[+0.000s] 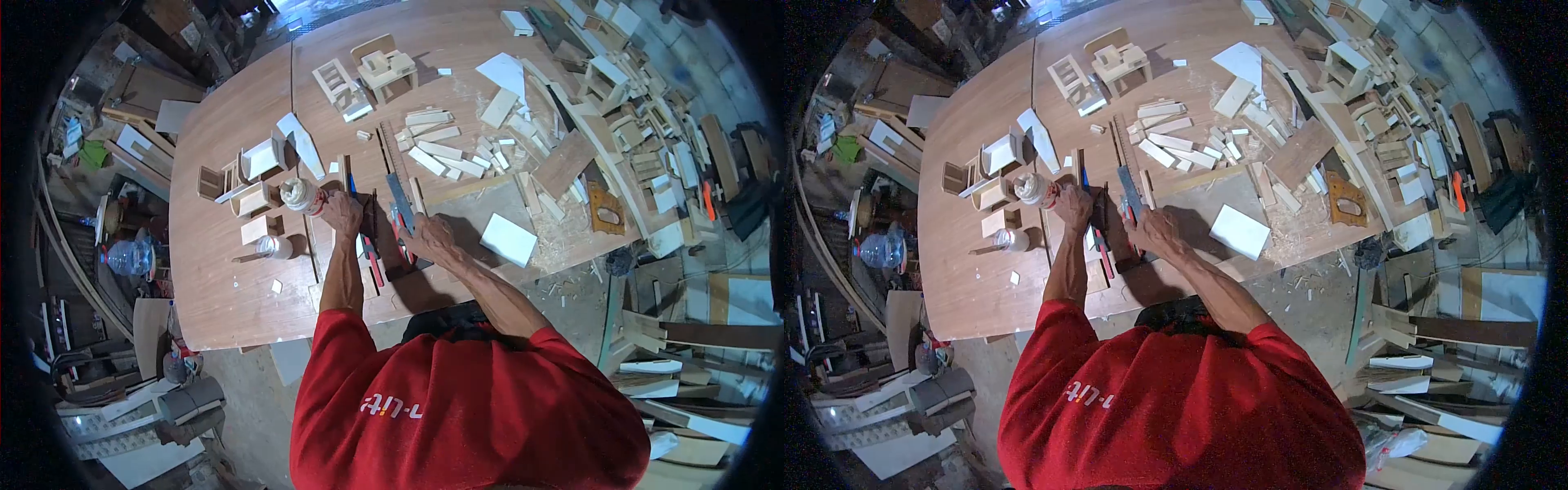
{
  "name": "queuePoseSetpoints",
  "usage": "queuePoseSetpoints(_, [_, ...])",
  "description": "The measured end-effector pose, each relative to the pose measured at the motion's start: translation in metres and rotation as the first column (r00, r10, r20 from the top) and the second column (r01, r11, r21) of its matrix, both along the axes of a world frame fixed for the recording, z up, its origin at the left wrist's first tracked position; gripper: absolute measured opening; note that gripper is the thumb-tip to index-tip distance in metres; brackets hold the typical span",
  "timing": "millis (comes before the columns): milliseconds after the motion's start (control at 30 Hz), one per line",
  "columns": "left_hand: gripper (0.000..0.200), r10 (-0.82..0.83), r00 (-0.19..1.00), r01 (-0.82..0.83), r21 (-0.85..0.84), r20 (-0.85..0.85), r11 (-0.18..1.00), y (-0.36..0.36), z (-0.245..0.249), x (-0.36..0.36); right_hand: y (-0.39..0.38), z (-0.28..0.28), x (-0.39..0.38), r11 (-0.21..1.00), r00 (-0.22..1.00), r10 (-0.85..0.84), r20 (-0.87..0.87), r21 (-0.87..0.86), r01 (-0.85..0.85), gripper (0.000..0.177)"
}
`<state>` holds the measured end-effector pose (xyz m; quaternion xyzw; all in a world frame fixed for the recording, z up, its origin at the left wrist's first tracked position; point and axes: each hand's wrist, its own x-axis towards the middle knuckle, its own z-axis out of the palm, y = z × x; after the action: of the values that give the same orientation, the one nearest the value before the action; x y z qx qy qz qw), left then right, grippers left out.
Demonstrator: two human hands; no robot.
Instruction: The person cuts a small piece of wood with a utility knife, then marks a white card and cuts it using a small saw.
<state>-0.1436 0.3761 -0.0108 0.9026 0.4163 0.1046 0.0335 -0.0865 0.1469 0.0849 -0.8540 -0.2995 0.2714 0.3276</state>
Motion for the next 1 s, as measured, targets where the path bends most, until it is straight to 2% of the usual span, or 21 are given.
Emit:
queuePoseSetpoints(67, [0.016, -0.040, 0.998, 0.027, 0.233, 0.053, 0.972, -0.002, -0.004, -0.001, 0.000, -0.001, 0.009, 1.000, 1.000, -0.018, 0.000, 0.013, 0.018, 0.042])
queuePoseSetpoints(133, [0.014, 0.025, 0.992, -0.049, 0.193, 0.122, 0.980, -0.032, 0.022, 0.003, -0.001, -0.010, 0.019, 0.999, 0.999, -0.044, -0.003, 0.020, 0.044, 0.040])
queuePoseSetpoints(200, [0.022, -0.011, 0.944, 0.002, 0.027, 0.329, 1.000, -0.053, 0.024, 0.007, 0.000, -0.023, 0.030, 0.953, 0.983, -0.181, -0.025, 0.244, 0.182, 0.039])
queuePoseSetpoints(233, [0.026, -0.076, 0.930, 0.124, -0.112, 0.360, 0.986, -0.079, 0.051, 0.010, 0.000, -0.024, 0.037, 0.912, 0.986, -0.165, -0.032, 0.374, 0.165, 0.038])
queuePoseSetpoints(267, [0.028, -0.105, 0.914, 0.235, -0.300, 0.392, 0.925, -0.096, 0.060, 0.015, 0.000, -0.025, 0.043, 0.911, 0.980, -0.197, -0.020, 0.365, 0.191, 0.038])
queuePoseSetpoints(333, [0.021, 0.050, 0.821, 0.415, -0.653, 0.569, 0.634, -0.147, 0.087, 0.025, -0.001, -0.026, 0.055, 0.721, 0.938, -0.291, -0.190, 0.600, 0.345, 0.035])
queuePoseSetpoints(367, [0.021, -0.028, 0.774, 0.510, -0.596, 0.633, 0.620, -0.164, 0.082, 0.029, -0.008, -0.022, 0.064, 0.796, 0.900, -0.317, -0.299, 0.432, 0.424, 0.032])
queuePoseSetpoints(400, [0.023, -0.102, 0.716, 0.598, -0.531, 0.691, 0.600, -0.177, 0.075, 0.035, -0.016, -0.022, 0.071, 0.789, 0.897, -0.332, -0.292, 0.434, 0.433, 0.032])
queuePoseSetpoints(467, [0.025, -0.115, 0.726, 0.644, -0.610, 0.678, 0.461, -0.196, 0.063, 0.046, -0.040, -0.025, 0.084, 0.721, 0.866, -0.451, -0.215, 0.483, 0.496, 0.029])
queuePoseSetpoints(500, [0.025, -0.187, 0.706, 0.669, -0.555, 0.684, 0.495, -0.199, 0.054, 0.047, -0.065, -0.001, 0.089, 0.760, 0.866, -0.483, -0.130, 0.430, 0.488, 0.026])
queuePoseSetpoints(533, [0.027, -0.254, 0.684, 0.690, -0.496, 0.684, 0.527, -0.203, 0.044, 0.048, -0.082, -0.014, 0.102, 0.684, 0.802, -0.598, -0.003, 0.519, 0.513, 0.024])
queuePoseSetpoints(567, [0.027, -0.254, 0.679, 0.696, -0.492, 0.689, 0.523, -0.206, 0.052, 0.044, -0.107, -0.050, 0.134, 0.734, 0.757, -0.622, 0.201, 0.487, 0.474, 0.022])
queuePoseSetpoints(633, [0.027, -0.231, 0.768, 0.626, -0.627, 0.597, 0.464, -0.206, 0.078, 0.032, -0.160, -0.050, 0.171, 0.705, 0.650, -0.698, 0.299, 0.446, 0.552, 0.027])
queuePoseSetpoints(700, [0.026, -0.160, 0.802, 0.570, -0.655, 0.576, 0.496, -0.203, 0.069, 0.020, -0.216, -0.056, 0.217, 0.711, 0.574, -0.702, 0.421, 0.454, 0.537, 0.032])
queuePoseSetpoints(733, [0.024, -0.089, 0.833, 0.506, -0.687, 0.546, 0.522, -0.201, 0.064, 0.013, -0.235, -0.027, 0.229, 0.737, 0.594, -0.622, 0.510, 0.123, 0.665, 0.034])
queuePoseSetpoints(767, [0.024, -0.084, 0.830, 0.505, -0.681, 0.551, 0.530, -0.199, 0.060, 0.006, -0.253, -0.031, 0.251, 0.702, 0.544, -0.630, 0.554, 0.107, 0.704, 0.034])
queuePoseSetpoints(800, [0.024, 0.023, 0.838, 0.463, -0.731, 0.546, 0.501, -0.197, 0.056, 0.000, -0.264, -0.019, 0.261, 0.716, 0.533, -0.630, 0.565, 0.156, 0.680, 0.036])
queuePoseSetpoints(833, [0.024, 0.131, 0.837, 0.423, -0.779, 0.532, 0.464, -0.196, 0.050, -0.007, -0.282, -0.032, 0.294, 0.707, 0.539, -0.561, 0.628, 0.026, 0.706, 0.035])
queuePoseSetpoints(867, [0.024, 0.115, 0.824, 0.421, -0.735, 0.555, 0.532, -0.194, 0.034, -0.013, -0.301, -0.040, 0.321, 0.768, 0.496, -0.499, 0.711, 0.096, 0.634, 0.032])
queuePoseSetpoints(933, [0.020, 0.202, 0.825, 0.375, -0.777, 0.528, 0.505, -0.195, 0.031, -0.024, -0.303, -0.034, 0.357, 0.828, 0.446, -0.439, 0.780, 0.157, 0.538, 0.029])
queuePoseSetpoints(1000, [0.019, 0.239, 0.807, 0.359, -0.771, 0.539, 0.525, -0.204, 0.040, -0.029, -0.301, -0.020, 0.378, 0.755, 0.143, -0.618, 0.773, 0.533, 0.382, 0.018])
